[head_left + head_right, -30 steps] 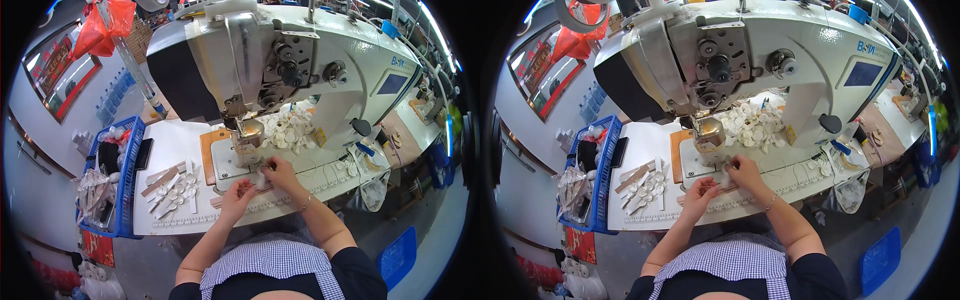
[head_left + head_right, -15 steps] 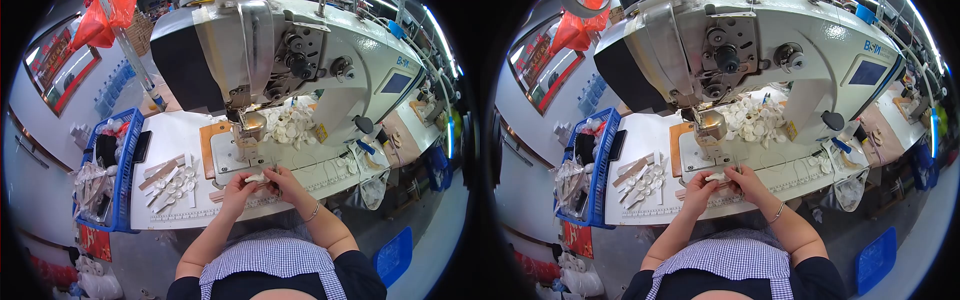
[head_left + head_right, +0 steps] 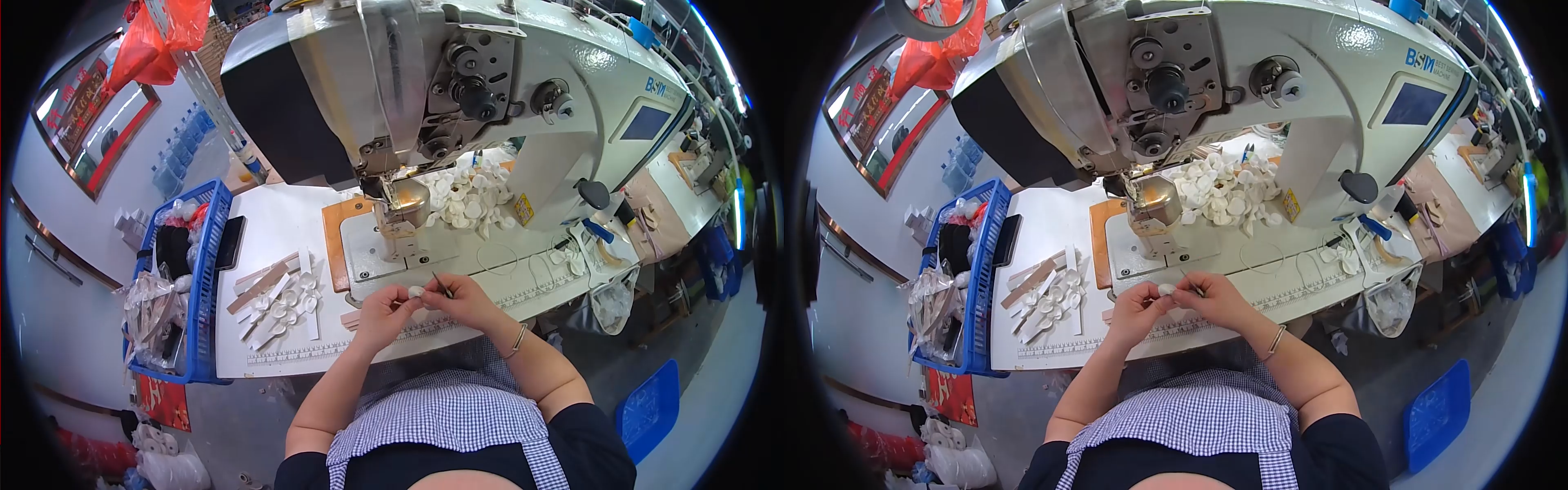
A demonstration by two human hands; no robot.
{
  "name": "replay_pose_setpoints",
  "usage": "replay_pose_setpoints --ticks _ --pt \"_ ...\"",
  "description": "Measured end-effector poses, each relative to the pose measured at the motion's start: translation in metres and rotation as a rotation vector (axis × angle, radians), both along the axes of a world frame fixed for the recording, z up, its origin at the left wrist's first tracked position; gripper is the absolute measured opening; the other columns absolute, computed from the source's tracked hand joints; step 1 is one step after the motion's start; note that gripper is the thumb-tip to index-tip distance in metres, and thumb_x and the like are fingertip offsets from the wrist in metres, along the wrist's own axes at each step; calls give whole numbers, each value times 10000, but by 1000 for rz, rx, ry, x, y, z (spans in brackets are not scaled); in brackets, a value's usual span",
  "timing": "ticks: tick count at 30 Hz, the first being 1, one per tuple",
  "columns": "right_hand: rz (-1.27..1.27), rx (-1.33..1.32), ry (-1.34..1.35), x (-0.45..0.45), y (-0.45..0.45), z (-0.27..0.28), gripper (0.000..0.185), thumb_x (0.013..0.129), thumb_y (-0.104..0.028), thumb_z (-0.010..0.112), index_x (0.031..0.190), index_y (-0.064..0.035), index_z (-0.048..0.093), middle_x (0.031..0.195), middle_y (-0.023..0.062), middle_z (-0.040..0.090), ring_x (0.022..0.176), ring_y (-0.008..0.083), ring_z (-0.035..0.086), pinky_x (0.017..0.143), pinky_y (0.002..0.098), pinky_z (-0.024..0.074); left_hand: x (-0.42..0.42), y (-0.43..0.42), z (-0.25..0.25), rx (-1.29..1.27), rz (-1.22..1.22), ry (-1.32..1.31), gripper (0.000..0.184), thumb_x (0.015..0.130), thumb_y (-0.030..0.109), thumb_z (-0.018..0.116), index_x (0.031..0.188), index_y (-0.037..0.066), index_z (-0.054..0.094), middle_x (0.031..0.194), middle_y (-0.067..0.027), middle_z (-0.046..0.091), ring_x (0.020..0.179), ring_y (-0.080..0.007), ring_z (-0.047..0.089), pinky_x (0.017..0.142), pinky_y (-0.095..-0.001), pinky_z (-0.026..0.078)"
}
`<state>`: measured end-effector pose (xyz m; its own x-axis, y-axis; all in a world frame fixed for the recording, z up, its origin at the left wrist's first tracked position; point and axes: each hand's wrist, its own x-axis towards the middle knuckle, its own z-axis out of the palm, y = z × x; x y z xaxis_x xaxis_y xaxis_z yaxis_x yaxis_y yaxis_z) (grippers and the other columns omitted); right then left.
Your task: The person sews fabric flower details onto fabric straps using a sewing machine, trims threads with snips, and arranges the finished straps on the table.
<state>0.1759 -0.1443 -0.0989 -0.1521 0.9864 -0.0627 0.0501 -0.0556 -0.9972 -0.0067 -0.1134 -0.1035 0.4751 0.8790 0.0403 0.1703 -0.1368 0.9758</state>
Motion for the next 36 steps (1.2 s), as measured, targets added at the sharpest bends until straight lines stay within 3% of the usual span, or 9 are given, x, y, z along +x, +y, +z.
replay_pose_setpoints --ticks 5,7,9,12,16,17,28,33,36 --pt "-373 713 -488 -22 -1 -4 92 744 -32 625 764 -38 536 672 42 518 555 143 510 492 259 418 28 -5 -20 480 226 99 175 860 141 575 744 22 521 624 -7 527 554 -84 470 485 -273 371" --pt "-561 972 -590 -24 9 -4 170 630 -45 644 754 -61 530 666 96 498 576 287 520 528 323 443 40 -6 -20 547 326 32 212 874 144 553 708 26 493 597 -3 495 527 -90 449 468 -284 354" --pt "-585 972 -591 -25 16 -10 153 664 -61 649 769 -59 538 660 70 502 564 244 517 523 309 439 49 -7 -15 -176 328 -296 228 899 151 509 698 47 480 606 6 476 530 -97 453 463 -267 352" --pt "-577 649 -264 -28 20 4 128 743 -107 649 815 -50 559 670 17 521 573 146 510 521 275 433 50 -3 -15 -524 284 -758 188 914 171 489 765 59 512 638 7 481 578 -78 459 484 -230 358" --pt "-316 -46 421 -11 13 -2 173 855 -175 602 907 -10 587 734 -22 567 640 38 494 556 218 433 48 -3 -8 -336 351 -700 124 904 160 487 812 80 517 684 16 494 592 -72 470 530 -201 390" --pt "-349 24 142 -14 10 4 182 862 -166 591 922 6 587 736 7 590 635 51 518 576 208 445 45 -3 -10 -358 294 -705 130 906 170 495 840 63 529 696 13 501 606 -71 472 550 -197 395" --pt "-111 -65 47 -2 9 13 140 826 -144 623 829 -6 597 709 4 616 646 66 548 589 244 444 15 10 9 -25 172 -165 128 866 122 578 942 22 604 732 15 577 663 -47 529 582 -190 436" --pt "-264 903 -770 -17 6 1 133 824 -112 619 865 11 589 697 -3 595 615 80 529 554 234 433 21 10 -6 -207 319 -292 110 876 126 566 912 25 587 749 -3 575 634 -63 535 546 -190 440" --pt "-260 251 -209 -16 8 5 111 832 -108 608 846 3 601 694 0 601 587 68 513 537 236 427 18 12 -3 -366 303 -468 115 880 131 555 928 29 577 797 -22 584 632 -72 542 534 -193 443"
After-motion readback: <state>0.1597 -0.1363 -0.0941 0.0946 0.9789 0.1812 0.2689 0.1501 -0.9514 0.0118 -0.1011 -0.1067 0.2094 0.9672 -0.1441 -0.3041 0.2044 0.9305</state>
